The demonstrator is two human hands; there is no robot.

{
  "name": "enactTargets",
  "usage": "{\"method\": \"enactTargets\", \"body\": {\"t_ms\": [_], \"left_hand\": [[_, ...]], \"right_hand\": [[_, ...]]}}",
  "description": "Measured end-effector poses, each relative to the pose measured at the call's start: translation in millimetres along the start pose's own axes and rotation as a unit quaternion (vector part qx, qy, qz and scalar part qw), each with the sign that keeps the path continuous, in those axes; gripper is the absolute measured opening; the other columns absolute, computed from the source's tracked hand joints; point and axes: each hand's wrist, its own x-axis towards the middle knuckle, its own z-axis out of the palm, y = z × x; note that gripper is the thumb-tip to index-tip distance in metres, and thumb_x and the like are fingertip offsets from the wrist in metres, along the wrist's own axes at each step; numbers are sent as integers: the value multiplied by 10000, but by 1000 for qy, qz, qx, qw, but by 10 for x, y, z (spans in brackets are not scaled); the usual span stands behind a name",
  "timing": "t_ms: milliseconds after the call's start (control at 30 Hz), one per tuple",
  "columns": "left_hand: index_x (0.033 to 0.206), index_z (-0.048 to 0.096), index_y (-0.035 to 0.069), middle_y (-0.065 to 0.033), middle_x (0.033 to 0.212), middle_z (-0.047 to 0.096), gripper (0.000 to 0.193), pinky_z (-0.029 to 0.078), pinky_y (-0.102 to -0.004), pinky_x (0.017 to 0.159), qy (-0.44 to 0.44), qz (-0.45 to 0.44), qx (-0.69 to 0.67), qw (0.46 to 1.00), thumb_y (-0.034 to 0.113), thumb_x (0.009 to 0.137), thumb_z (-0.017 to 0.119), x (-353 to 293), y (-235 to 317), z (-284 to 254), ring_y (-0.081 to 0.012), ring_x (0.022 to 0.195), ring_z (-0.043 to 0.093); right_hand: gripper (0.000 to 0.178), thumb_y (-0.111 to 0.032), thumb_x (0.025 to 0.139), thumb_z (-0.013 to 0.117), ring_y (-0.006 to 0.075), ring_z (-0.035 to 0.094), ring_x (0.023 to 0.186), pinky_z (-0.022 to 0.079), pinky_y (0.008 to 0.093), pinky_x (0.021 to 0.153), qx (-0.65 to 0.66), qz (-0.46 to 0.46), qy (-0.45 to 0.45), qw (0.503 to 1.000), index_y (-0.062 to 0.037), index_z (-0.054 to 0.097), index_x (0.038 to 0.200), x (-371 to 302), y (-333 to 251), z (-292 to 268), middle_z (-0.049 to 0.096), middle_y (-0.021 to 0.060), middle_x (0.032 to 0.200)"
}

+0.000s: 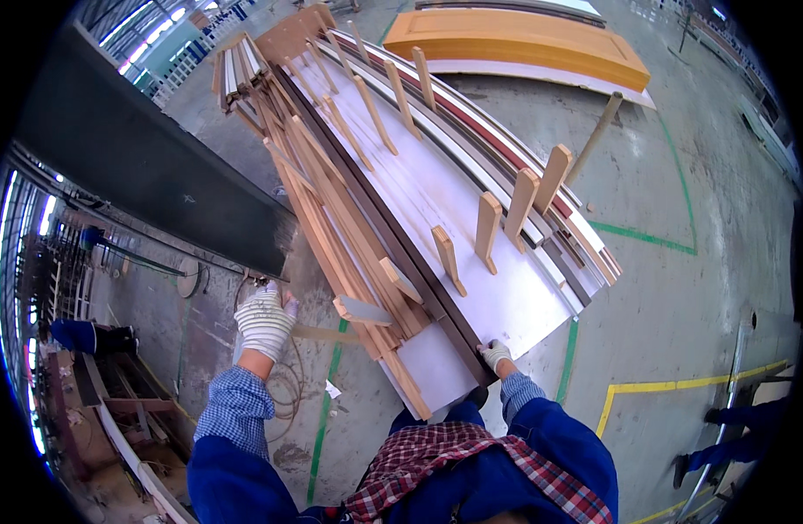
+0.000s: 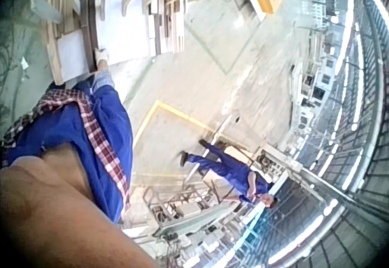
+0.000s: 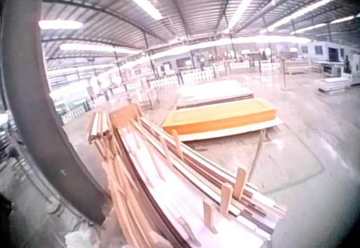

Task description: The person places dark brown wooden strips onto a large white board and secures them using a pneumatic nail gun. They repeat this process for multiple strips, aligning them carefully before fastening.

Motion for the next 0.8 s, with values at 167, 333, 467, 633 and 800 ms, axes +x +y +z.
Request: {"method": "enactTargets", "body": {"t_ms": [167,333,467,633,800], "left_hand": [[899,590,18,-174,837,615,366,467,-438,684,33,20,-29,999,362,783,540,-49,39,-166,-316,781,606],[951,573,19,-178,960,551,401,424,-435,816,91,245,-193,946,374,764,593,-355,532,-98,-343,917,533],[1048,532,19,-143,935,550,659,419,-439,847,-110,11,-698,707,603,745,571,-375,1585,496,-321,860,538],[1083,457,58,-135,893,516,840,475,-373,744,-289,-202,-925,137,783,660,474,73,2115,806,-258,729,512],[633,452,125,56,488,279,290,294,-207,448,-288,-52,-955,52,311,829,556,-611,2149,-54,-64,456,296]], "right_hand": [[671,-585,797,467,392,568,976,439,412,866,-6,-12,90,996,20,572,1065,-531,-282,-342,605,249,993],[754,-679,766,408,387,594,877,454,438,778,-33,-64,136,988,18,618,961,-2070,-311,-1027,608,267,892],[721,-665,620,620,339,633,747,483,399,668,-63,-2,129,990,-4,654,904,-3729,138,-1517,626,223,761],[592,-630,484,711,277,612,575,476,341,553,-113,118,208,964,-81,676,701,-5856,805,-1830,596,121,594],[283,-355,545,659,313,588,644,456,404,569,-242,145,348,894,-104,601,663,-6598,1616,-1317,589,115,647]]}}
